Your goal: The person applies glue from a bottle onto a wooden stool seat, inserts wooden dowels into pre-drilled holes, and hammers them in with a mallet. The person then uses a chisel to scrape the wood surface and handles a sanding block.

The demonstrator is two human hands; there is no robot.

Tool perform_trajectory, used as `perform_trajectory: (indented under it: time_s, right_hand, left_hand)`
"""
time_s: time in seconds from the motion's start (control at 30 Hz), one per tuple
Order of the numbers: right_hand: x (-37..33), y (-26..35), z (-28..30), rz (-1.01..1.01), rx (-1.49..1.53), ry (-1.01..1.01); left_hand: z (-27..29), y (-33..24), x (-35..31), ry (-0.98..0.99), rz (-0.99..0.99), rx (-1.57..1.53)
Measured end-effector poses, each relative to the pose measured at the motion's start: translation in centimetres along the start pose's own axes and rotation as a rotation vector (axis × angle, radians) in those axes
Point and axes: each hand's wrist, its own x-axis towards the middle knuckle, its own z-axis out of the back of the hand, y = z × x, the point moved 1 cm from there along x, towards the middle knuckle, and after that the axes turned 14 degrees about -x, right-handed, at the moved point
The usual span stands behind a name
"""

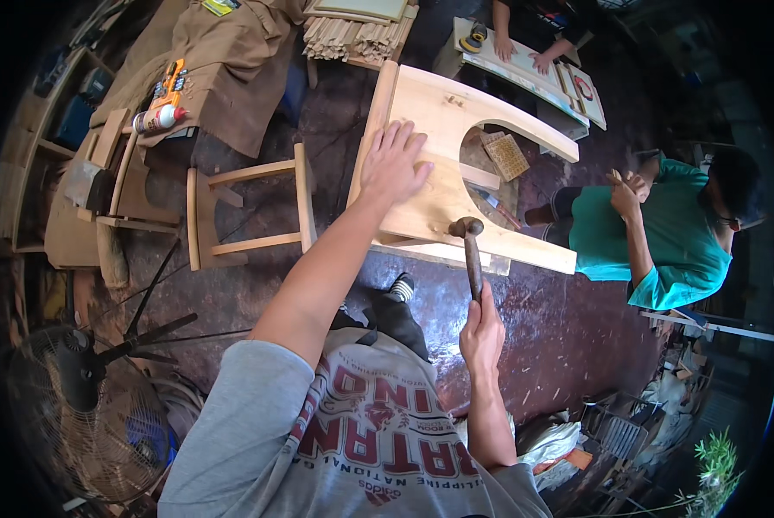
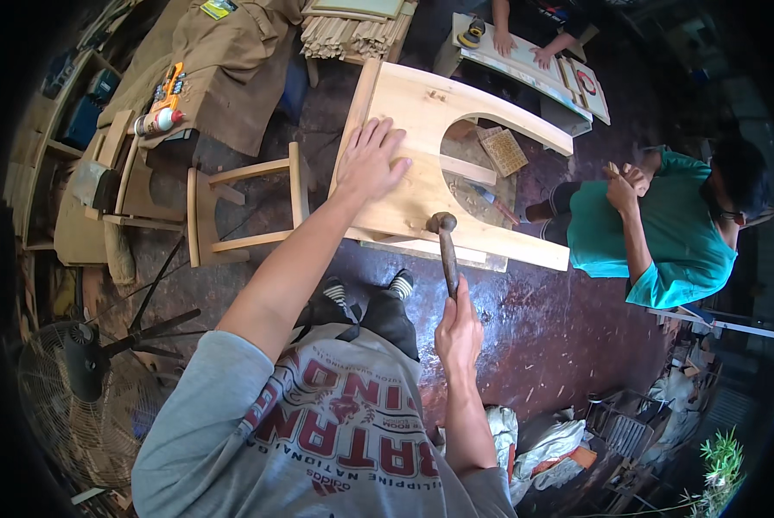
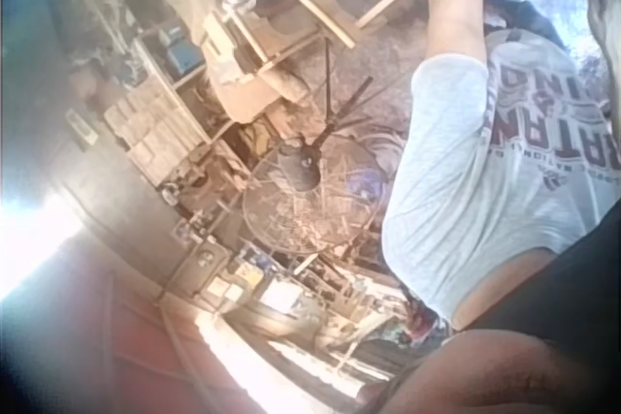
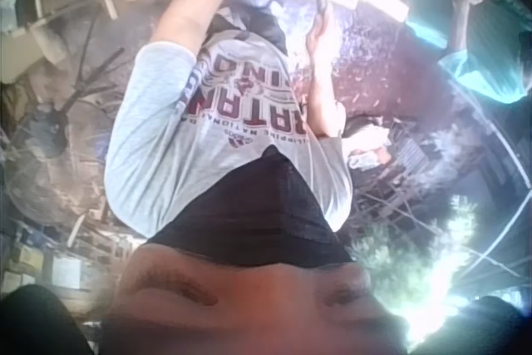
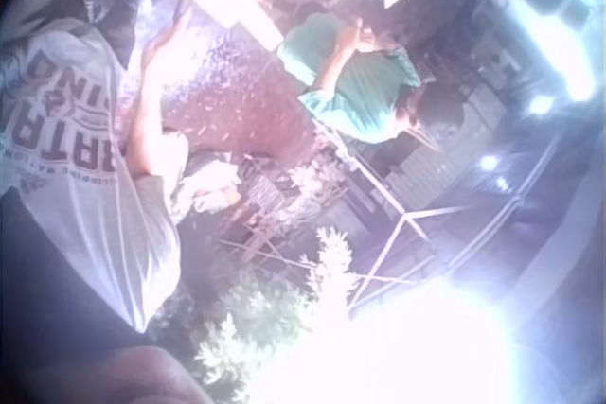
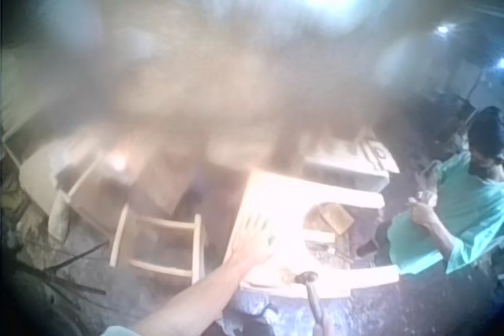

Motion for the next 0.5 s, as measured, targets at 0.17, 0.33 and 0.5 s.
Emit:
perform_trajectory:
  time_s: [0.17,0.33,0.5]
  right_hand:
    - [-0.8,1.2,0.1,0.098,0.099,-0.155]
    - [0.0,1.5,-0.4,0.065,0.016,-0.010]
    - [0.1,1.8,0.6,0.122,0.142,-0.160]
  left_hand:
    - [-0.2,0.2,-0.1,-0.011,0.005,-0.022]
    - [0.0,-0.2,0.0,0.011,0.010,-0.029]
    - [0.0,0.1,-0.1,0.006,0.005,-0.020]
